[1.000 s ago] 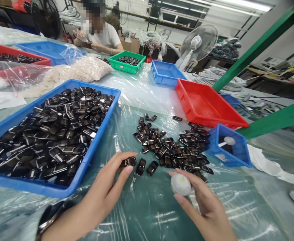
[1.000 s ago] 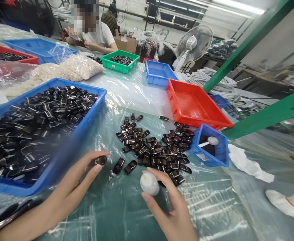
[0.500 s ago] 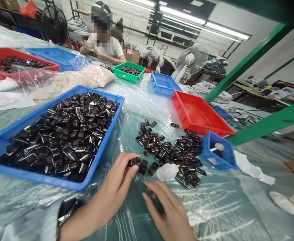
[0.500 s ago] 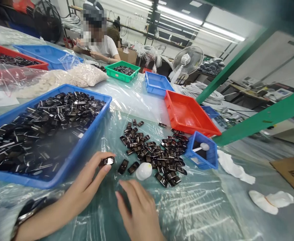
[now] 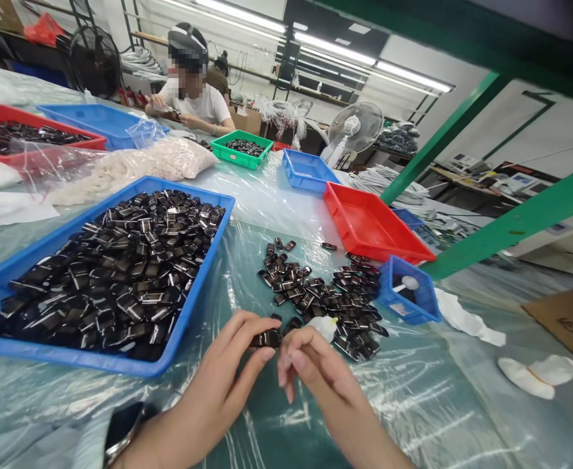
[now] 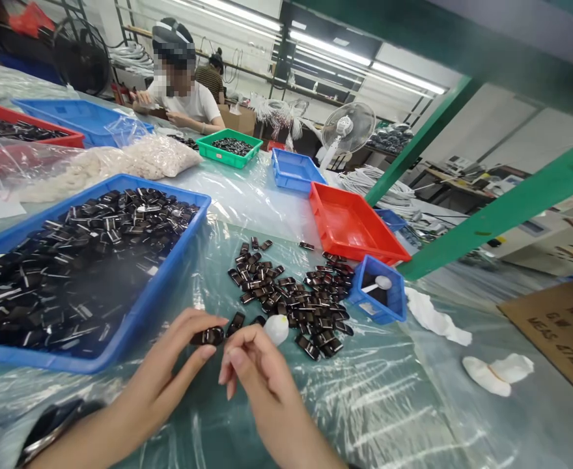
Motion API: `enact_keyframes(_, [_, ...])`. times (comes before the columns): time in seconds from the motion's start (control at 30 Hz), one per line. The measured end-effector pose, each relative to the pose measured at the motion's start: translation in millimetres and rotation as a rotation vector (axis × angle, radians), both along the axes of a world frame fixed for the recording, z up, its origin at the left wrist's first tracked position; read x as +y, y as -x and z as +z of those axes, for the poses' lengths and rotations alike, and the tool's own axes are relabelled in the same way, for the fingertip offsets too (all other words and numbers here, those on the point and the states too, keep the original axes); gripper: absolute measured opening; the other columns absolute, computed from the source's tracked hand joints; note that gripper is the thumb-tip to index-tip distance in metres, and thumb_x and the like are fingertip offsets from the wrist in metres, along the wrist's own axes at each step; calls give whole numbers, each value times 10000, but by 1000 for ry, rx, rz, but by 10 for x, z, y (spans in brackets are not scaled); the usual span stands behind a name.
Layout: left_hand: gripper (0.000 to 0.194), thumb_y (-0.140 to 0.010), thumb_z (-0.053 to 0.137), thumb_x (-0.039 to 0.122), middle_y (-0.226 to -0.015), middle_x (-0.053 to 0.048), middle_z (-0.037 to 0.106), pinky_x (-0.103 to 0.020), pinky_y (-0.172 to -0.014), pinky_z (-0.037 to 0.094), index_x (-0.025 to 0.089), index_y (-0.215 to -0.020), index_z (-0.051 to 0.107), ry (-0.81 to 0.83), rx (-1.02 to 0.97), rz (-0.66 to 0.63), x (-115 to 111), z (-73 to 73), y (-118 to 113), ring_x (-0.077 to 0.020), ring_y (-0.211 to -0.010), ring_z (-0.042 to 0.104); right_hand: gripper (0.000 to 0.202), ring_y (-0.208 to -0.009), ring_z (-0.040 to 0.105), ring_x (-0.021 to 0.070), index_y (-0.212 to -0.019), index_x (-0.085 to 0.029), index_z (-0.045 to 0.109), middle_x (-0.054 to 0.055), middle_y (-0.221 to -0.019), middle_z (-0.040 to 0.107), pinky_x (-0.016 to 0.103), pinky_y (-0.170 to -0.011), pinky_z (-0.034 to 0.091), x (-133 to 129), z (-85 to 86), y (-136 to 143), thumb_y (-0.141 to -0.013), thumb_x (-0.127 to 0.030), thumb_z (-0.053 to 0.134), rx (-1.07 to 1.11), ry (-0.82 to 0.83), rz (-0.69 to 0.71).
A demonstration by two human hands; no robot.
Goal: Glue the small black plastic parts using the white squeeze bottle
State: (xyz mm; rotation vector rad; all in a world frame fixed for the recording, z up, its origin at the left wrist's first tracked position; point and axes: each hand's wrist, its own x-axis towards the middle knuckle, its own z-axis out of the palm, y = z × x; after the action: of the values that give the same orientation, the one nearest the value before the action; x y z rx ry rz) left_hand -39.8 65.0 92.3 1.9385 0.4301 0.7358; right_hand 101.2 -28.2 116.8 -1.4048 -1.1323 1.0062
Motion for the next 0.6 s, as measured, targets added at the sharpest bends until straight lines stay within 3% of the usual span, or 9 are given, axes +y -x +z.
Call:
enact_keyframes(0.1, [288, -995, 391, 155, -1086, -34, 522, -308, -848, 438, 296, -1239, 451, -7, -29, -78, -21, -22, 10, -192, -993, 536, 258, -626, 513, 120, -854, -235, 507, -23, -745, 502, 262, -591, 457, 1, 64, -42, -923, -484, 502, 234, 3, -13])
enact_keyframes(0.3, [261, -1006, 394, 174, -1025, -14, 570, -291, -817, 419, 302, -1227, 446, -50, 16, -137, -50, -16, 17, -184, -934, 547, 226, -601, 491, 101, -805, -222, 559, -49, -682, 467, 244, -615, 430, -9, 58, -11, -852, -424, 647, 521, 64, -45])
enact_keyframes(0.5, [232, -1028, 369, 234, -941, -17, 574, -291, -757, 426, 290, -1243, 434, -128, -7, -156, -39, -25, 38, -182, -849, 550, 269, -582, 468, 88, -791, -224, 557, -52, -701, 465, 232, -588, 411, -10, -23, 27, -807, -457, 691, 620, 71, -42])
enact_keyframes(0.6, [246, -1043, 314, 293, -893, -32, 589, -304, -744, 432, 257, -1258, 429, -185, -34, -133, -48, -65, 25, -186, -812, 549, 289, -577, 473, 83, -903, -263, 537, -63, -709, 463, 226, -586, 413, 4, -109, 69, -809, -498, 676, 621, 81, -39])
